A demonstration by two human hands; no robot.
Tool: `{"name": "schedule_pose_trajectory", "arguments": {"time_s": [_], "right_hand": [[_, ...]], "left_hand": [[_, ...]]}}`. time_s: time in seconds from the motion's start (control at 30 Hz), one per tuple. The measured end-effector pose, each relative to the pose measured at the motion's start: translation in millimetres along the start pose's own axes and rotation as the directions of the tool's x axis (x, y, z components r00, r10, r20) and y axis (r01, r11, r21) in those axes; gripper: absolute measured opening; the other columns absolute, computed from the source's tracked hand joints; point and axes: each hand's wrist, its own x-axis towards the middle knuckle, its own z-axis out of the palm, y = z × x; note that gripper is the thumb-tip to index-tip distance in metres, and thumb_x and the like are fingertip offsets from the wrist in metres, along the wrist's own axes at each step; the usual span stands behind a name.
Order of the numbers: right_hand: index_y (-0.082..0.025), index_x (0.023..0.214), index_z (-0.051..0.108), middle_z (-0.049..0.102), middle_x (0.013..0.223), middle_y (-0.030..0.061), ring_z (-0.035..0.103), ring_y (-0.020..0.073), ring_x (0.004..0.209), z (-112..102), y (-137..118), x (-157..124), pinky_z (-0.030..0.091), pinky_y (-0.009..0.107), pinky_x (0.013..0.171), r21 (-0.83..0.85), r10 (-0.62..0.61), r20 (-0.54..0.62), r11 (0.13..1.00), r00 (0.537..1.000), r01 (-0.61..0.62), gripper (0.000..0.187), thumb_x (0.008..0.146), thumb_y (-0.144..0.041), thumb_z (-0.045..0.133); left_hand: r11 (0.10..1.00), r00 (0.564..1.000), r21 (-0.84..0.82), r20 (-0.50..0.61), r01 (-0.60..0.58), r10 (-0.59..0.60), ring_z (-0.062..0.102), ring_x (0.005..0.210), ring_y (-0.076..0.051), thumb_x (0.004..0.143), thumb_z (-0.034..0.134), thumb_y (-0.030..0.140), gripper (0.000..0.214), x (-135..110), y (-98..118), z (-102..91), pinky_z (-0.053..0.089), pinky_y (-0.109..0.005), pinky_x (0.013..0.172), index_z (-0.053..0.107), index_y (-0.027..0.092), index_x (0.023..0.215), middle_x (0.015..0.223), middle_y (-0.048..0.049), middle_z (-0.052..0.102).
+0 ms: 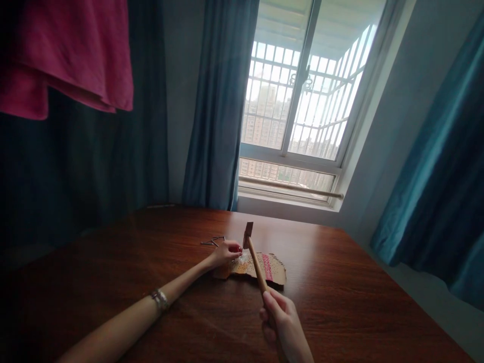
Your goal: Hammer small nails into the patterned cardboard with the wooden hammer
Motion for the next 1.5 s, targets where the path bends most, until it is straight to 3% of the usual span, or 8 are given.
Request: {"name": "schedule_pose_trajectory", "arguments": {"time_s": [0.67, 1.5], "right_hand": [[-0.016, 0.084, 0.049, 0.042, 0.05, -0.0079, 0.025, -0.0012, 0.029, 9, 4, -3, 0.014, 0.012, 0.028, 0.022, 0.004, -0.01, 1.0, 1.0, -0.003, 0.043, 0.064, -0.052, 0.064], [-0.015, 0.084, 0.051, 0.042, 0.051, -0.0074, 0.026, -0.001, 0.03, 11, 4, -1, 0.015, 0.013, 0.029, 0.014, -0.022, 0.008, 1.0, 1.0, 0.022, 0.042, 0.066, -0.052, 0.063]], "left_hand": [[0.991, 1.0, 0.132, 0.002, -0.012, 0.011, 0.053, 0.064, -0.012, 0.07, 0.057, 0.031, 0.021, 1, 1, -1.1, 0.038, -0.02, 0.06, 0.066, 0.012, 0.071, 0.067, -0.0014, 0.061], [0.995, 0.999, 0.098, 0.014, 0.034, -0.035, 0.051, 0.061, -0.012, 0.068, 0.056, 0.03, 0.021, -1, 7, -2.4, 0.034, -0.019, 0.055, 0.066, 0.012, 0.069, 0.064, -0.0005, 0.06]]}}
